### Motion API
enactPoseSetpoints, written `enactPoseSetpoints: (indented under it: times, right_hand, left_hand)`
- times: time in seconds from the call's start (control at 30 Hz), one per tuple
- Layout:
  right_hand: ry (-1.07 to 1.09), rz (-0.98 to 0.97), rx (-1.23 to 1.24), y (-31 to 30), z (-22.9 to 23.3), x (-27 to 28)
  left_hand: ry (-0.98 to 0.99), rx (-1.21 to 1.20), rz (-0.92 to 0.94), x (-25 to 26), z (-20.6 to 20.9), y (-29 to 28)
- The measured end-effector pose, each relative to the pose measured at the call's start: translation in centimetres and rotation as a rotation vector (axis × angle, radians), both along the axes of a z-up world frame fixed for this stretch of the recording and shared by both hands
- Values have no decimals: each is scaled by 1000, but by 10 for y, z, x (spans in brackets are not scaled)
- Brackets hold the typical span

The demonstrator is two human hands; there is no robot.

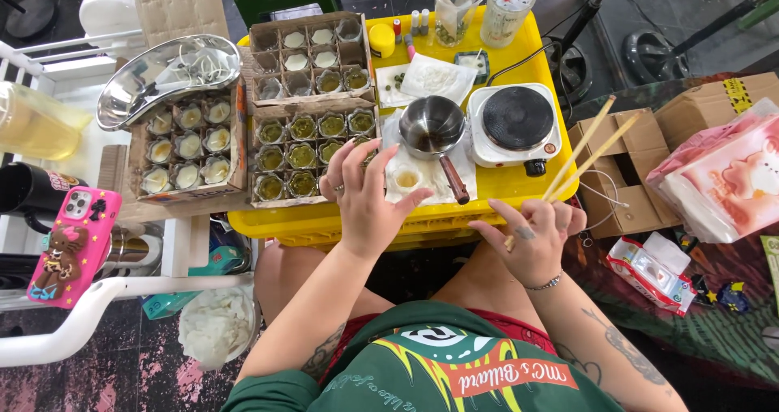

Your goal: Melting wax pellets and preparing containers to pour candles.

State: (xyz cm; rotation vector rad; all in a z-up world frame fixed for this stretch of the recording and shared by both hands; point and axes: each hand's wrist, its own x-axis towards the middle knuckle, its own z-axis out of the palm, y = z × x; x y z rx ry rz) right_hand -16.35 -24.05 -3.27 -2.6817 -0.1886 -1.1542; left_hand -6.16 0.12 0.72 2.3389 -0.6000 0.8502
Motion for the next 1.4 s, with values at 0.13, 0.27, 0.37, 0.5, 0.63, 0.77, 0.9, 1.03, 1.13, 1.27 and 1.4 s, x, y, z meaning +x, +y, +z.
enactPoseSetpoints:
  times: [0.13, 0.27, 0.37, 0.5, 0.63, 0.77, 0.9, 1.03, 1.13, 1.27, 1.4]
  right_hand:
    - [-15, 22, 47, -7, -15, -6]
    - [41, 24, 36, -4, -6, 0]
    - [54, 17, -60, 10, 13, 10]
    - [55, 11, -148, 13, 6, 24]
    - [56, 48, -87, 15, 5, 27]
    - [71, 69, -56, 13, 5, 29]
    - [79, 82, -55, 13, 9, 29]
    - [78, 79, -70, 13, 10, 29]
    - [74, 71, -80, 14, 9, 29]
    - [72, 68, -81, 15, 9, 28]
    - [65, 60, -93, 16, 12, 28]
  left_hand:
    - [55, -47, -23, 10, -2, -7]
    - [504, 97, 13, 53, 10, -21]
    - [815, 264, 71, 84, 15, -28]
    - [960, 401, 111, 104, 23, -38]
    - [978, 407, 130, 106, 13, -42]
    - [933, 383, 140, 108, 3, -47]
    - [901, 394, 130, 109, -4, -47]
    - [884, 391, 101, 110, -3, -47]
    - [847, 391, 75, 109, -4, -48]
    - [739, 408, 25, 105, -6, -49]
    - [716, 440, -5, 100, -2, -52]
